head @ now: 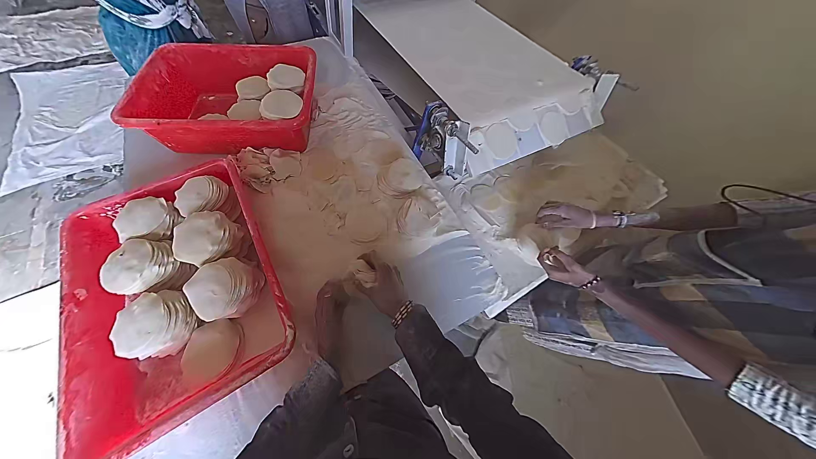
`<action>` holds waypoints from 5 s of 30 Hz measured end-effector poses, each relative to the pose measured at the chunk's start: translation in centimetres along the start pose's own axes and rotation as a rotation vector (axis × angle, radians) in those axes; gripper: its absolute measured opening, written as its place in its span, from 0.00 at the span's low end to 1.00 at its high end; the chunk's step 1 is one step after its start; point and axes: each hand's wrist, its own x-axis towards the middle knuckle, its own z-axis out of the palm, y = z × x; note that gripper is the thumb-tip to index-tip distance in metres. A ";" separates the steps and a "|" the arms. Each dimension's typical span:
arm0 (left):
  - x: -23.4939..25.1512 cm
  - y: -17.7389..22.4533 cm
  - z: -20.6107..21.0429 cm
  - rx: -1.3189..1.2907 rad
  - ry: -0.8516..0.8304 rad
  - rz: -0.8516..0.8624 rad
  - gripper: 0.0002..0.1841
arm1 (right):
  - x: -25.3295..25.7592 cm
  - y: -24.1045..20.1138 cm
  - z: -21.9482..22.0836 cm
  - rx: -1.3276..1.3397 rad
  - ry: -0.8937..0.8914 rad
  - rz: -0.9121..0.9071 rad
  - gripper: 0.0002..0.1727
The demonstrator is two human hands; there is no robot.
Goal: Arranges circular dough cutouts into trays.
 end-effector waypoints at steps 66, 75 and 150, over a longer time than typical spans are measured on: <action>-2.9 12.7 -27.6 1.080 0.129 0.338 0.29 | 10.5 -4.7 -3.7 -0.418 0.194 0.406 0.34; -5.6 14.2 -18.9 0.959 0.193 0.736 0.24 | 15.1 -3.6 -5.7 -0.437 -0.017 0.443 0.34; -3.8 11.3 -30.4 0.914 0.170 0.228 0.34 | 5.5 -7.2 1.8 -0.288 0.244 0.142 0.21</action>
